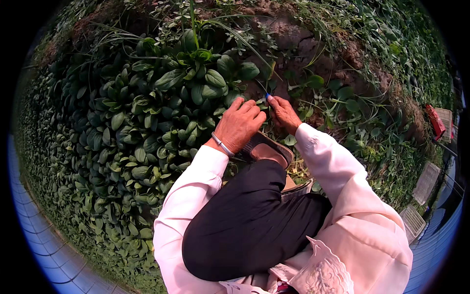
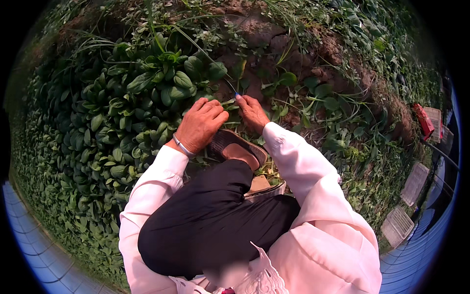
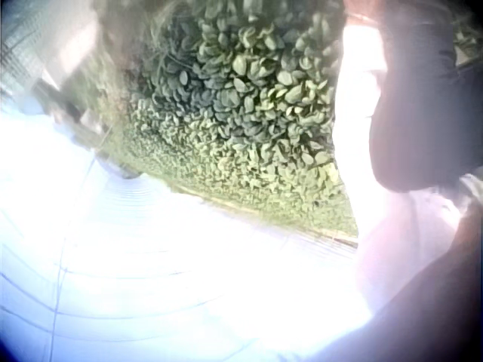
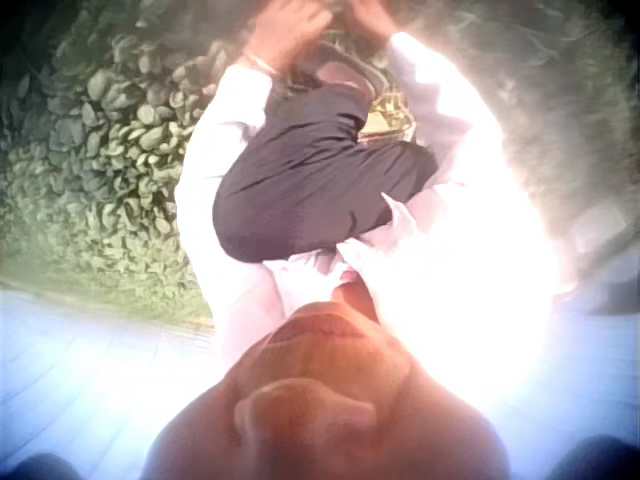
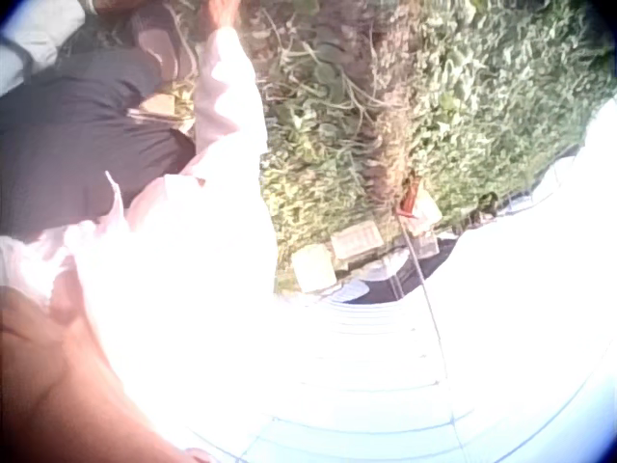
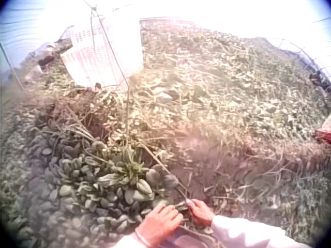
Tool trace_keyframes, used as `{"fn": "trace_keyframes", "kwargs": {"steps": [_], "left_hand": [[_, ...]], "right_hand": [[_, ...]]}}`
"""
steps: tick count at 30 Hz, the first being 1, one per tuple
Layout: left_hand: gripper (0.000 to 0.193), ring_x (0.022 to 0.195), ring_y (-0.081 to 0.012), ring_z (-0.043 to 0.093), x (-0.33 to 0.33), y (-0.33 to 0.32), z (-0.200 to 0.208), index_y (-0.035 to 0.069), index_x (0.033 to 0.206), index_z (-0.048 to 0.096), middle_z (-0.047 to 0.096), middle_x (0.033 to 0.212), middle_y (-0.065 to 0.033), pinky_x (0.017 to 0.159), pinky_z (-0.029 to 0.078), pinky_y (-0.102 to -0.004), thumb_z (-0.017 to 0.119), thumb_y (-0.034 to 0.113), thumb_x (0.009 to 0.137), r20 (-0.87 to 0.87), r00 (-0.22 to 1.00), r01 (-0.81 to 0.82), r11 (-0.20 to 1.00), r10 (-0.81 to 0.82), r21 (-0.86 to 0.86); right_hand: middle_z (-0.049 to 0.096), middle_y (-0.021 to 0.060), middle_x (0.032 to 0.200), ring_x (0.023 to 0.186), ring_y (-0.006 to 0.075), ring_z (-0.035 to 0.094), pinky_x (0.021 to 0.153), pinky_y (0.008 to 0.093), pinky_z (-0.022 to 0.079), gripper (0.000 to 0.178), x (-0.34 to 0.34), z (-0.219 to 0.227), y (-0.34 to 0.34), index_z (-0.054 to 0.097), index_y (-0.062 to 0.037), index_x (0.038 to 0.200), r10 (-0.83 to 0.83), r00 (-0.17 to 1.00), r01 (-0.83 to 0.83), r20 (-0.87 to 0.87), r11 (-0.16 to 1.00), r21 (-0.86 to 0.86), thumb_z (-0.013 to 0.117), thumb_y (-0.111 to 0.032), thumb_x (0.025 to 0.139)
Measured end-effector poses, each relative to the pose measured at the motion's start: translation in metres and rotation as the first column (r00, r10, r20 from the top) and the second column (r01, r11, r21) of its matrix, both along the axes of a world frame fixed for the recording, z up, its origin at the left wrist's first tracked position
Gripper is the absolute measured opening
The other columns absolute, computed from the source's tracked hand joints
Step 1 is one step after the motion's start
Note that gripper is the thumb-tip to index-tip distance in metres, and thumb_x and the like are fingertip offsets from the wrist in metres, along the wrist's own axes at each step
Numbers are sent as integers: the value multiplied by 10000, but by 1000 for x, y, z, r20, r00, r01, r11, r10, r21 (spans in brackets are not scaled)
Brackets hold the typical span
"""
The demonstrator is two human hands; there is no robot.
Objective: The person harvests leafy green vegetables in a greenhouse using a small knife. They cut the stems of the vegetables near the base, trim the roots, and place the harvested bunches into a white plastic basket.
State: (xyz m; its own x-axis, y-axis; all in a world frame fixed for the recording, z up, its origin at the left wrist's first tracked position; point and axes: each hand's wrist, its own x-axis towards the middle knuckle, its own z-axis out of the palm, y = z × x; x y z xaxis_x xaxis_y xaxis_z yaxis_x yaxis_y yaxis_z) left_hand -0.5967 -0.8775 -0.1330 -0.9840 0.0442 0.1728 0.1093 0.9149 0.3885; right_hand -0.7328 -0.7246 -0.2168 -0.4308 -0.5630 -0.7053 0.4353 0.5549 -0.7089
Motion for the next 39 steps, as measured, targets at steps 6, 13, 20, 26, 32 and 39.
{"fn": "trace_keyframes", "kwargs": {"steps": [6,13,20,26,32,39], "left_hand": [[191,1191,-218,512,-66,-6,-54,86,944,610,614,1054,-52,965,394,-434,598,135,760,153,986,87,991,-70,-105],[287,1118,-223,508,-69,-79,-86,73,1065,638,605,1124,-58,867,375,-414,591,135,789,216,903,-208,816,373,-539],[149,971,-259,547,-51,-84,-93,82,886,678,614,917,-60,779,407,-427,595,125,770,323,868,-190,854,377,-485],[176,928,-265,548,-29,-83,-97,112,883,670,606,932,-40,781,424,-433,648,96,709,249,885,-292,885,394,-364],[184,749,-162,624,-33,-62,-37,38,979,685,666,843,-30,707,467,-289,629,-9,810,398,680,-727,497,616,473],[346,882,-125,631,-28,-23,-24,-52,1171,616,680,1006,-92,795,498,-259,671,152,898,747,643,-694,-287,167,661]], "right_hand": [[518,-12,729,657,99,448,583,290,395,358,-4,-37,-17,581,-18,989,50,998,-44,35,985,-165,490,-364,981],[568,131,751,716,232,529,692,384,432,496,-8,-62,-31,587,32,973,190,981,-188,-49,981,40,455,-446,972],[650,228,927,895,379,621,795,452,452,506,-11,-56,-42,614,25,1033,284,946,-274,-154,958,82,447,-449,966],[652,253,995,982,436,598,872,477,430,520,-13,-57,-41,621,27,1042,440,881,-430,-174,898,93,435,-454,968],[330,-69,543,373,27,259,338,210,182,368,-25,-28,8,546,-95,919,-97,931,126,353,990,-62,482,-451,986],[411,-60,568,402,20,313,358,187,235,305,-52,30,-43,586,-57,1027,-57,884,220,463,926,-306,634,-341,926]]}}
